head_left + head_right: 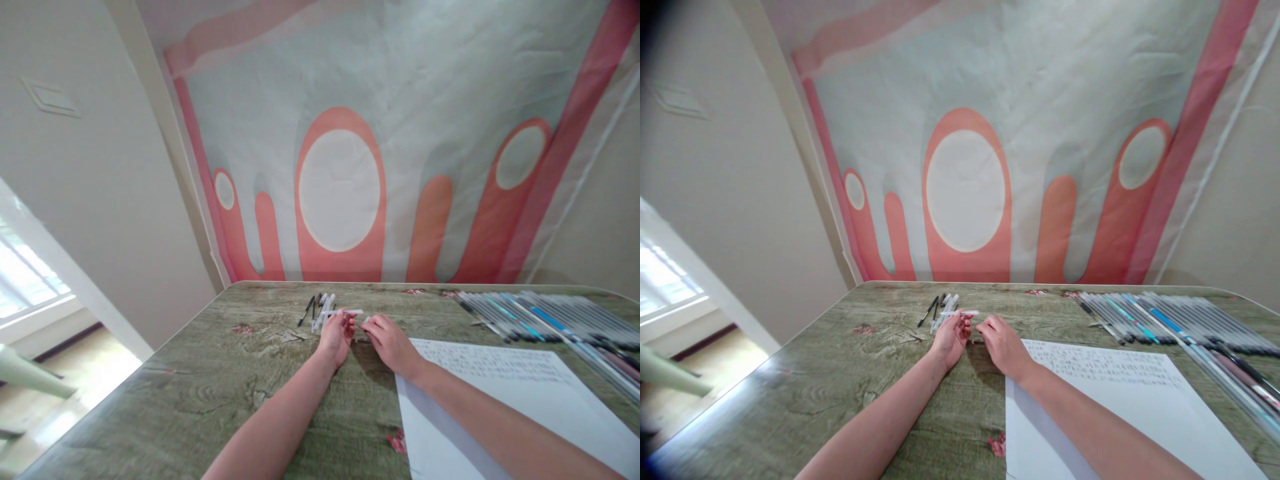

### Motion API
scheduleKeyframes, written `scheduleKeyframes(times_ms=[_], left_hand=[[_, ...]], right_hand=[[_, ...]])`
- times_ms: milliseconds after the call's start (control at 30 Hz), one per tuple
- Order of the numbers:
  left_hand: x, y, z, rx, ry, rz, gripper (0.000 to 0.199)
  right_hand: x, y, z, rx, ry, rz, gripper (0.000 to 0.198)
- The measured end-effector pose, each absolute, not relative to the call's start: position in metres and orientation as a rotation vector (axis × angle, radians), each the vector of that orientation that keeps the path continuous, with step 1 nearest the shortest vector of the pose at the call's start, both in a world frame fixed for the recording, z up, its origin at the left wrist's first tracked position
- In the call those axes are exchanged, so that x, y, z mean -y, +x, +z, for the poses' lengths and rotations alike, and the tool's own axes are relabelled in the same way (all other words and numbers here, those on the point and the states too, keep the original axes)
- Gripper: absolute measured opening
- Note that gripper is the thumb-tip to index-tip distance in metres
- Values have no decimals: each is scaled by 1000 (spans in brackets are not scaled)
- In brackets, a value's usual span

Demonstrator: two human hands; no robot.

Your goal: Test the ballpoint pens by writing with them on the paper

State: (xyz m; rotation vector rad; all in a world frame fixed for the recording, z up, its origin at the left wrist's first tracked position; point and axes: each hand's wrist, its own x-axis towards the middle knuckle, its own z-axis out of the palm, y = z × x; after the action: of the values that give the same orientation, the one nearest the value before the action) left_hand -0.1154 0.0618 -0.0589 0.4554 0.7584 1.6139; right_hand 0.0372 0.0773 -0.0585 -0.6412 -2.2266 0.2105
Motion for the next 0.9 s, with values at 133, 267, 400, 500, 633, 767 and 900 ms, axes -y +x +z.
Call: scheduleKeyframes(times_ms=[133, 267, 400, 500, 633, 767, 900], left_hand=[[-62, -114, -59, -781, 442, 1608, 12], [-59, -111, -57, -776, 464, 1569, 12], [-57, -109, -56, -769, 482, 1547, 12], [-57, -108, -56, -768, 481, 1541, 12], [-57, -107, -56, -770, 483, 1535, 12], [-56, -106, -56, -774, 499, 1528, 13], [-55, -105, -53, -784, 497, 1525, 13]], right_hand=[[-82, 43, -54, 1941, -696, 378, 21], [-84, 46, -51, 1810, -752, 525, 20], [-83, 45, -51, 1777, -760, 591, 21], [-82, 44, -51, 1777, -751, 618, 21], [-81, 44, -50, 1786, -751, 631, 20], [-80, 44, -49, 1783, -751, 631, 20], [-80, 45, -48, 1788, -760, 630, 21]])
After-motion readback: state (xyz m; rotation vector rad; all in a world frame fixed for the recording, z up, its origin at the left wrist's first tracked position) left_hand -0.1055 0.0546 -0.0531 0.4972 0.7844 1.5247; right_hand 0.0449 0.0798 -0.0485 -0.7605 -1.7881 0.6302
